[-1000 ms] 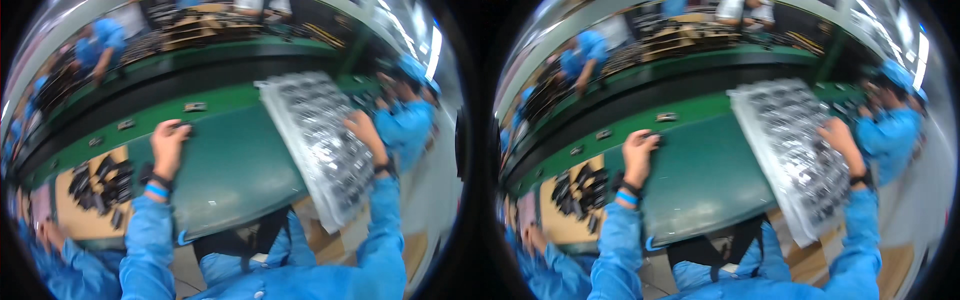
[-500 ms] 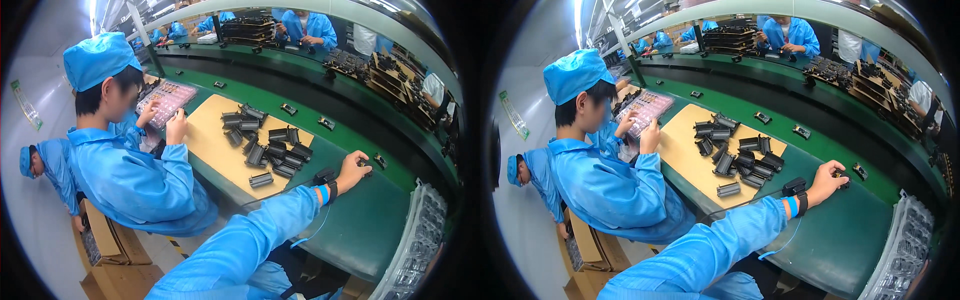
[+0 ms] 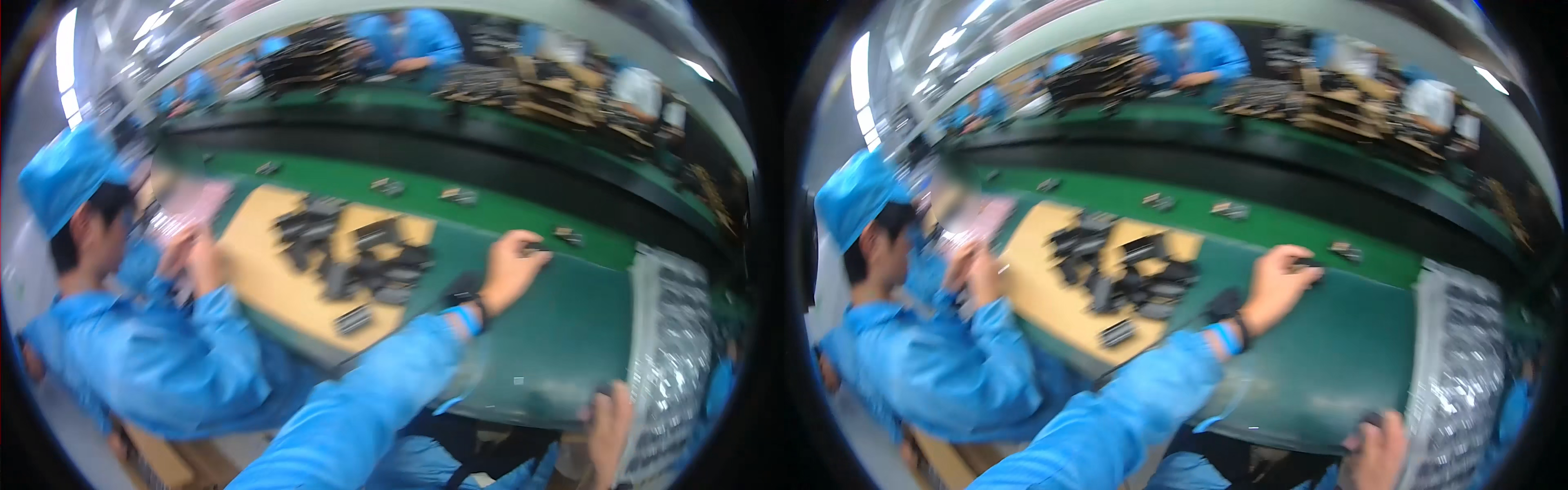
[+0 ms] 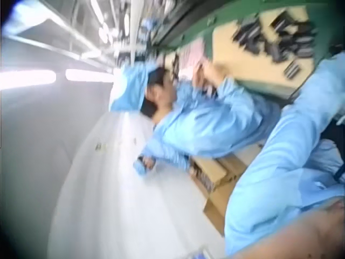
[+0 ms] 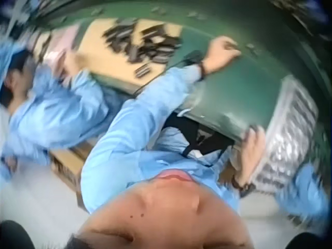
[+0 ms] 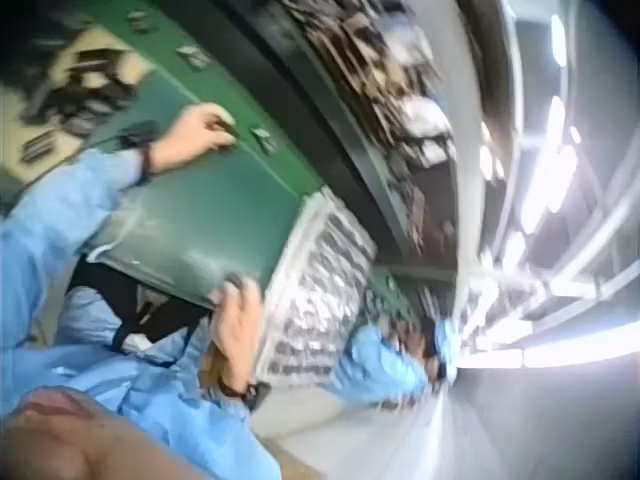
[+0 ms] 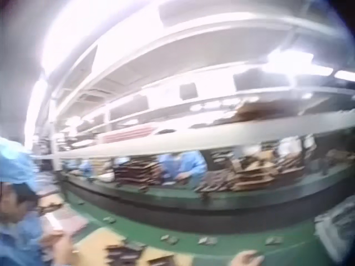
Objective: Inspecting and organizing small black plastic components on an industrial assembly line.
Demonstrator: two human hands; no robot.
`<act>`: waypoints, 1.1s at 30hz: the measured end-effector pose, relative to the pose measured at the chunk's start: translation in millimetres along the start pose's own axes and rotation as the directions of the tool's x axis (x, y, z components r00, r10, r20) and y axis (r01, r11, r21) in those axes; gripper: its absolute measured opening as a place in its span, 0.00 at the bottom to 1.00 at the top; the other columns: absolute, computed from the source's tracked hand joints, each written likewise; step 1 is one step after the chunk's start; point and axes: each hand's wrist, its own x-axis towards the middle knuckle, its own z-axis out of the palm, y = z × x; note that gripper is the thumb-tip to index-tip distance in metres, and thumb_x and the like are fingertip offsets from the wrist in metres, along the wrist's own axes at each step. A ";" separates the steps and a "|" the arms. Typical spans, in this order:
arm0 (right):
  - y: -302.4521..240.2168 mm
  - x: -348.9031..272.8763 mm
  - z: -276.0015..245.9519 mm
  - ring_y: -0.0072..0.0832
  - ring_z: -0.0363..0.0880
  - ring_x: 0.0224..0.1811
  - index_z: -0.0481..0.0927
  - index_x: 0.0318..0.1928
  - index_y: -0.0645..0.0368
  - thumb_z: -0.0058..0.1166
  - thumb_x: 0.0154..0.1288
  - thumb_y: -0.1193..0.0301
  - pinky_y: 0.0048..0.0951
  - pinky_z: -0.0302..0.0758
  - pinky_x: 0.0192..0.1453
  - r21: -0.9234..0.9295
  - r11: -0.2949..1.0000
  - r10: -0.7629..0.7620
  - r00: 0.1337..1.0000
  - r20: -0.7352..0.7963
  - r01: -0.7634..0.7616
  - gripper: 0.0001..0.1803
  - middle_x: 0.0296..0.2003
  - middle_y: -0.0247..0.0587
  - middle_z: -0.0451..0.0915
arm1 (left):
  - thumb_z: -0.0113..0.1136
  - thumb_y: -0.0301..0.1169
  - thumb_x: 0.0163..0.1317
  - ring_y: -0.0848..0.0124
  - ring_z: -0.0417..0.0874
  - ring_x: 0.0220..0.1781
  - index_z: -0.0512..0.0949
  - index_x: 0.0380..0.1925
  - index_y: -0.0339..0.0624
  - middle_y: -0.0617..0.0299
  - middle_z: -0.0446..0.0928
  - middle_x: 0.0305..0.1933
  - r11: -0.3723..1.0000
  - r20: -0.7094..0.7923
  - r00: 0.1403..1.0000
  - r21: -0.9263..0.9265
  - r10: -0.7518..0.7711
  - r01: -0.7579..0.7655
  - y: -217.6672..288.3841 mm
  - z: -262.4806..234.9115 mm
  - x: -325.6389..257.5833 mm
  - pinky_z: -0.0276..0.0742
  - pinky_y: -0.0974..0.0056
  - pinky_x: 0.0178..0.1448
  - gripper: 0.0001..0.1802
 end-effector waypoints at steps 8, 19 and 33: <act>-45.1 122.2 124.6 0.17 0.73 0.27 0.78 0.46 0.61 0.61 0.75 0.70 0.26 0.71 0.31 0.166 0.948 -0.317 0.872 0.374 0.273 0.08 0.26 0.31 0.76 | 0.71 0.17 0.64 0.73 0.87 0.42 0.78 0.50 0.31 0.54 0.86 0.46 0.985 -0.029 0.988 -0.093 -0.150 0.146 11.4 -20.1 -2.9 0.84 0.70 0.39 0.16; -16.0 233.2 182.2 0.13 0.73 0.32 0.83 0.61 0.64 0.60 0.77 0.74 0.20 0.72 0.35 0.489 0.854 -0.369 0.870 0.327 0.179 0.16 0.34 0.27 0.81 | 0.68 0.18 0.68 0.70 0.88 0.45 0.77 0.54 0.31 0.55 0.85 0.48 0.984 -0.080 0.983 -0.077 -0.166 0.160 9.3 -29.0 4.3 0.88 0.68 0.42 0.16; -9.0 241.9 160.9 0.25 0.75 0.36 0.87 0.57 0.64 0.58 0.75 0.75 0.29 0.75 0.44 0.261 0.872 -0.489 0.758 0.431 0.414 0.14 0.37 0.36 0.78 | 0.50 0.41 0.84 0.70 0.88 0.44 0.81 0.53 0.32 0.55 0.84 0.47 0.959 0.025 0.974 -0.172 -0.223 0.224 16.1 -25.0 3.1 0.89 0.63 0.45 0.21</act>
